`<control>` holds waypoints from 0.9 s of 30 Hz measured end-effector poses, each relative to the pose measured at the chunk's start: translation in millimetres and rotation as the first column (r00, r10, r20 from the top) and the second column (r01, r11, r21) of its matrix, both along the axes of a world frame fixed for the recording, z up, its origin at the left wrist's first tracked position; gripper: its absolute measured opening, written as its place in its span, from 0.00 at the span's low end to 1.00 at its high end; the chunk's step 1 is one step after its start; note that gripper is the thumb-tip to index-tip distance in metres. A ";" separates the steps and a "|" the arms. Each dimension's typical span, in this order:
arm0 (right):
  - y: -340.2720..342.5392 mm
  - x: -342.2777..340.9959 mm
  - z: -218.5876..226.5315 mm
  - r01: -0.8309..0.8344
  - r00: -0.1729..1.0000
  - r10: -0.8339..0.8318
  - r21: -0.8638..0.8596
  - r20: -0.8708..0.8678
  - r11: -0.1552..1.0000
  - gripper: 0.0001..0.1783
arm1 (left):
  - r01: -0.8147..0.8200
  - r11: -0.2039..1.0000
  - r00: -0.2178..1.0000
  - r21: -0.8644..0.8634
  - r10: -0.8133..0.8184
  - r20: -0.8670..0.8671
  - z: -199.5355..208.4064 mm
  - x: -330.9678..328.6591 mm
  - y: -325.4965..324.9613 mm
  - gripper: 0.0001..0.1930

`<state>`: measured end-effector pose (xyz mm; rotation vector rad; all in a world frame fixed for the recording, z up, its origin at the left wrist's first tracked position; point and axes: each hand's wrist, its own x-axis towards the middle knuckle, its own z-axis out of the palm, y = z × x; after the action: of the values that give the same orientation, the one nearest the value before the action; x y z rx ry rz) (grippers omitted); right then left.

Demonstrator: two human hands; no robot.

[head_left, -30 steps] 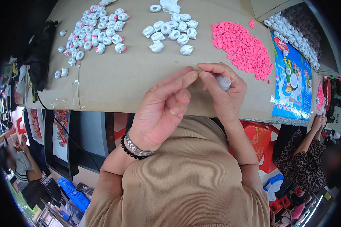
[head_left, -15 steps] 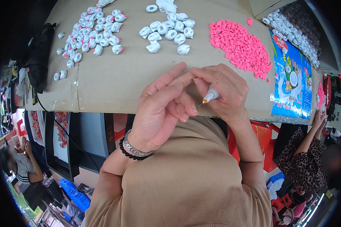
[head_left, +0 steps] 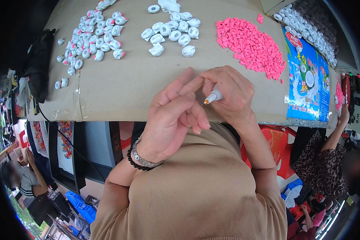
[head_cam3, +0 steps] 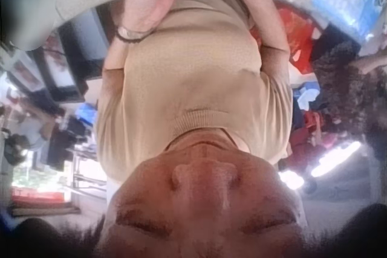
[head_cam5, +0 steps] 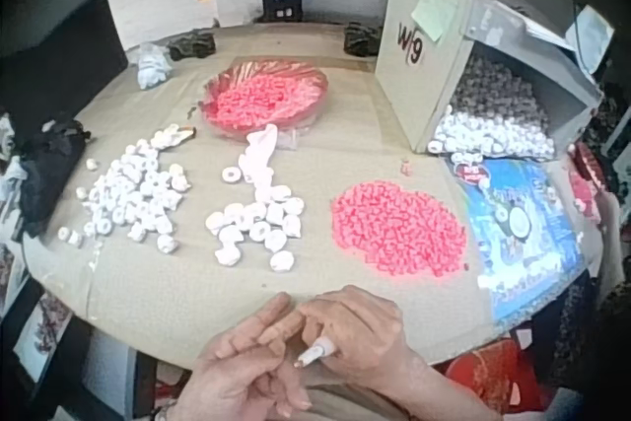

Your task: The person applies glue to small white plastic toy components and pink toy pieces using a glue bottle at a factory workbench.

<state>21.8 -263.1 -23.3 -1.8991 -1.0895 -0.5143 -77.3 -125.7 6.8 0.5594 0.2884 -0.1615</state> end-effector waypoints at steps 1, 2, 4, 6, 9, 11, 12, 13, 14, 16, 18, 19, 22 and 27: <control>-0.7 -0.1 0.6 0.004 1.000 -0.004 -0.001 0.000 1.000 0.13 | 0.004 1.000 1.000 -0.001 -0.004 0.000 -0.2 0.3 -0.1 0.34; -1.2 -0.2 1.9 0.009 0.998 -0.007 0.032 -0.062 0.999 0.12 | -0.004 1.000 1.000 -0.009 0.004 -0.010 -0.3 0.8 -0.1 0.33; -1.3 -0.7 2.6 0.011 0.992 -0.003 0.067 -0.125 0.998 0.12 | -0.017 1.000 1.000 -0.014 0.017 -0.020 0.1 1.4 2.1 0.32; -3.8 -1.5 4.0 0.143 0.925 -0.102 0.085 -0.365 0.986 0.10 | -0.054 0.994 0.997 -0.099 0.048 -0.061 2.9 3.3 5.8 0.30; -8.1 -5.3 11.3 0.154 0.780 -0.052 0.111 -0.624 0.982 0.08 | -0.068 0.977 0.998 -0.201 0.064 -0.023 0.5 3.2 7.2 0.28; -7.0 -11.0 13.6 0.157 0.723 -0.027 0.125 -0.691 0.980 0.08 | -0.064 0.978 0.998 -0.198 0.065 -0.003 -2.3 4.0 6.9 0.28; -6.2 -14.2 15.0 0.159 0.658 -0.001 0.137 -0.753 0.978 0.08 | -0.062 0.978 0.998 -0.197 0.067 0.015 -2.8 4.4 6.5 0.28; -5.2 -16.9 18.0 0.160 0.659 -0.002 0.138 -0.752 0.977 0.08 | -0.061 0.979 0.998 -0.196 0.065 0.016 -2.7 4.7 6.2 0.28; -3.7 -19.4 22.1 0.180 0.573 0.039 0.172 -0.819 0.968 0.07 | -0.063 0.984 0.998 -0.166 0.067 0.019 -2.5 4.8 5.9 0.28; -0.5 -22.0 24.4 0.205 0.481 0.085 0.206 -0.873 0.957 0.06 | -0.063 0.989 0.997 -0.134 0.067 0.023 -2.1 5.1 5.6 0.28; 2.0 -23.6 22.8 0.244 0.478 0.061 0.200 -0.876 0.949 0.05 | -0.071 0.989 0.997 -0.127 0.073 0.010 -3.3 5.1 5.2 0.28; 2.8 -24.3 21.2 0.244 0.479 0.062 0.201 -0.876 0.949 0.05 | -0.070 0.990 0.997 -0.125 0.072 0.012 -3.6 5.3 4.9 0.28; 5.0 -26.4 18.6 0.243 0.582 0.013 0.189 -0.813 0.951 0.04 | -0.084 0.990 0.996 -0.115 0.085 0.003 -5.3 5.5 3.8 0.28; 7.9 -26.3 25.5 0.293 0.427 0.049 0.189 -0.903 0.937 0.04 | -0.097 0.985 0.994 0.144 0.088 0.066 -5.4 5.8 -0.2 0.29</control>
<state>-4.5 -255.2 2.1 -1.5687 -0.0986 0.2912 -71.5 -125.9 1.4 0.6945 0.2697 -0.0337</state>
